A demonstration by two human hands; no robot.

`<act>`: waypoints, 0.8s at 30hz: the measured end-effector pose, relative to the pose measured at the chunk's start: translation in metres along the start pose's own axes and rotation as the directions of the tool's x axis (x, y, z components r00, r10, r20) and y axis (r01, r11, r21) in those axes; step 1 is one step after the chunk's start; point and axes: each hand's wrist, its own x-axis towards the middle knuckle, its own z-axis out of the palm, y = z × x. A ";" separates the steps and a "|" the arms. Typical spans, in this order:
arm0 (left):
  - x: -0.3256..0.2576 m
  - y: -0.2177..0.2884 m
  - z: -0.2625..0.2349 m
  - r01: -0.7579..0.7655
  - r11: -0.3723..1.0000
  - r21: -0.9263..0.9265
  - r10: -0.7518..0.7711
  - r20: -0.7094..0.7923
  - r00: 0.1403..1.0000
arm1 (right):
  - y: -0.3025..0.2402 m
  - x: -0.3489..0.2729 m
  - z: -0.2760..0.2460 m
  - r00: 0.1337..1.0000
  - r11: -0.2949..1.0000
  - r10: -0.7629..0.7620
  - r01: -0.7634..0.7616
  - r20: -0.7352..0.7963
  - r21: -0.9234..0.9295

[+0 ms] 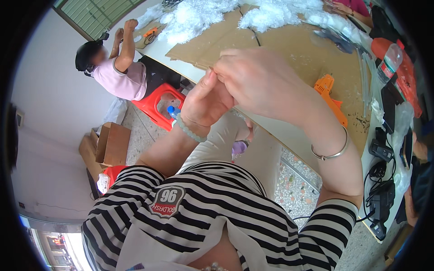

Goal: Assembling toy parts using a hot glue gun and stuffing.

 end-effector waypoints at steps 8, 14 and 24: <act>0.002 0.000 -0.020 0.267 0.960 0.078 -0.272 0.056 0.961 | 0.032 -0.003 -0.007 0.987 0.987 0.161 -0.161 -0.022 -0.002; 0.017 0.007 -0.071 -0.019 0.995 0.096 0.052 -0.346 0.937 | 0.070 -0.015 -0.045 0.645 0.680 0.725 -0.615 -0.241 0.400; 0.022 0.006 -0.113 -0.096 0.986 0.137 0.136 -0.327 0.935 | 0.119 -0.038 -0.047 0.654 0.677 0.730 -0.650 -0.199 0.344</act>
